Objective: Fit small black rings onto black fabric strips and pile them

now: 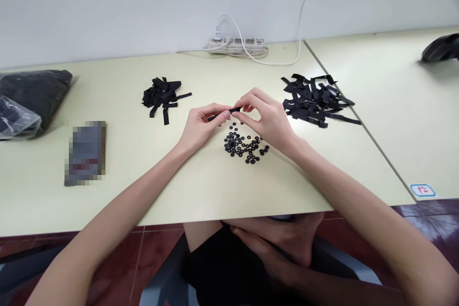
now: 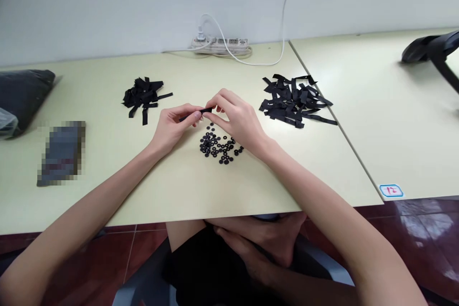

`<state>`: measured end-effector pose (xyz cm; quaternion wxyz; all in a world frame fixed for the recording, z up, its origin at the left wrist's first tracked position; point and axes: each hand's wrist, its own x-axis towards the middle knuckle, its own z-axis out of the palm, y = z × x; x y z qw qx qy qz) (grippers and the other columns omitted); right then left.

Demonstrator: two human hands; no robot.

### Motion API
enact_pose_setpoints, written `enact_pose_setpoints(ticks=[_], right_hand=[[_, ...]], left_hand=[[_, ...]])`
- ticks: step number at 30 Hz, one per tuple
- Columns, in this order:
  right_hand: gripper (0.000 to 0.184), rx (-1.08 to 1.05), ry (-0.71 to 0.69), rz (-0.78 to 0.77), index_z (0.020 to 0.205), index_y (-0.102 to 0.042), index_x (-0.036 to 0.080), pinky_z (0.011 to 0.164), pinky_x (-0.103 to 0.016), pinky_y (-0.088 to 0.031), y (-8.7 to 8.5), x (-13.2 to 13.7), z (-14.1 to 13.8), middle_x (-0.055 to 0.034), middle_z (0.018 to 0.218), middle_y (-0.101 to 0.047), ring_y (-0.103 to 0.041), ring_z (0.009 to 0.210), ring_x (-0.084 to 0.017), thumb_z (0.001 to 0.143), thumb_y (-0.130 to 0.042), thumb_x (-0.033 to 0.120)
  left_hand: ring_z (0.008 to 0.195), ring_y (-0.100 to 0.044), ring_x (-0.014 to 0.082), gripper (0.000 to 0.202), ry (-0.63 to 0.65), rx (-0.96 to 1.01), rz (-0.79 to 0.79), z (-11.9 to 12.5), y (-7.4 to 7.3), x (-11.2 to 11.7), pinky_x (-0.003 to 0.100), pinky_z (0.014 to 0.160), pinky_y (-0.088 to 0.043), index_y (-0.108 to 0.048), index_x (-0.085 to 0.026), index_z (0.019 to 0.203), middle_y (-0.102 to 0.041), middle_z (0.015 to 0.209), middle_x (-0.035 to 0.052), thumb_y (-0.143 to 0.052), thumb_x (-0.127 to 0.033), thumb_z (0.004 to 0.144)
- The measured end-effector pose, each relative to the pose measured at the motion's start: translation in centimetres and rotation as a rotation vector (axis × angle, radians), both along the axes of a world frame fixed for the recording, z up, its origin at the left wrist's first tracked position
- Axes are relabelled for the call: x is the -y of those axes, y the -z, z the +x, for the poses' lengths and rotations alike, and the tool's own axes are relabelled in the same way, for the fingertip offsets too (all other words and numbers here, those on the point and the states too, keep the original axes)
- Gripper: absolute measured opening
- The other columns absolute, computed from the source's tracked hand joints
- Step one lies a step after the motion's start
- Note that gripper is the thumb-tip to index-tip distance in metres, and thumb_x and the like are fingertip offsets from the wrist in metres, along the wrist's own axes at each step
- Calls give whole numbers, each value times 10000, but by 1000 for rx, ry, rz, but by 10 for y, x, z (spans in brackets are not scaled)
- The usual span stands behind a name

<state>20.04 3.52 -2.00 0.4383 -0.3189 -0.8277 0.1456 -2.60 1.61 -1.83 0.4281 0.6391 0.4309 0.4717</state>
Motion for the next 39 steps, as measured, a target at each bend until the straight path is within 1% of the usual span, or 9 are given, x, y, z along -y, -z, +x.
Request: enact_pose_setpoints(ticks=[5,7,13,18,22,26,28,34,39], right_hand=[[56,5,19,-5,1083,-699,248,831,-390,-581,-2,4,-3,-52,1070,-726,-694,922,-208,1124,-698,287],[47,6,19,1,1082,-699,243,814,-380,-570,-2,5,-3,-49,1061,-726,-690,914,-203,1119,-706,271],[70,13,48,6,1056,-703,244,782,-357,-557,0,4,-4,-34,1031,-731,-698,898,-192,1115,-716,279],[103,-2,49,55,1002,-691,241,752,-346,-559,3,2,-6,-23,967,-725,-698,854,-180,1101,-717,247],[118,17,69,82,987,-679,243,734,-345,-552,3,4,-8,-23,956,-721,-701,844,-178,1103,-698,235],[132,50,106,101,972,-666,248,738,-343,-550,1,5,-9,-20,951,-723,-702,845,-177,1101,-686,234],[142,58,119,115,963,-657,248,729,-339,-547,1,6,-9,-18,940,-718,-700,837,-175,1102,-681,236],[161,24,112,237,950,-635,240,679,-314,-524,1,6,-11,-9,907,-709,-701,800,-159,1096,-678,190],[196,61,175,390,916,-621,248,657,-316,-516,-2,7,-13,1,850,-702,-673,755,-159,1085,-666,161]], left_hand=[[1000,-744,221,262,-4,2,0,-1,-2,1,390,940,-595,-904,-254,1083,-847,1070,70,-872,-463,929],[1042,-743,229,240,-8,6,11,-1,-2,2,387,942,-591,-908,-263,1082,-846,1107,73,-886,-444,926],[1034,-726,213,157,-23,26,74,-2,2,1,338,816,-553,-926,-306,1057,-823,1087,70,-904,-401,935],[1004,-738,210,117,-41,43,80,-3,4,-1,323,740,-529,-928,-320,1014,-825,1057,72,-922,-393,922],[986,-742,204,94,-53,44,96,-2,5,-2,316,730,-527,-926,-311,987,-825,1034,72,-931,-360,908],[891,-709,175,85,-117,32,150,-2,5,-1,292,663,-473,-917,-299,948,-803,947,51,-949,-354,892],[862,-694,164,70,-147,-5,209,-2,3,0,290,669,-476,-909,-291,934,-788,912,37,-944,-340,899],[895,-701,152,34,-151,-98,337,0,0,4,276,715,-522,-879,-269,972,-774,941,26,-886,-262,939],[895,-706,147,74,-143,-92,439,1,-2,6,260,700,-546,-872,-265,1001,-787,943,23,-867,-205,957]])
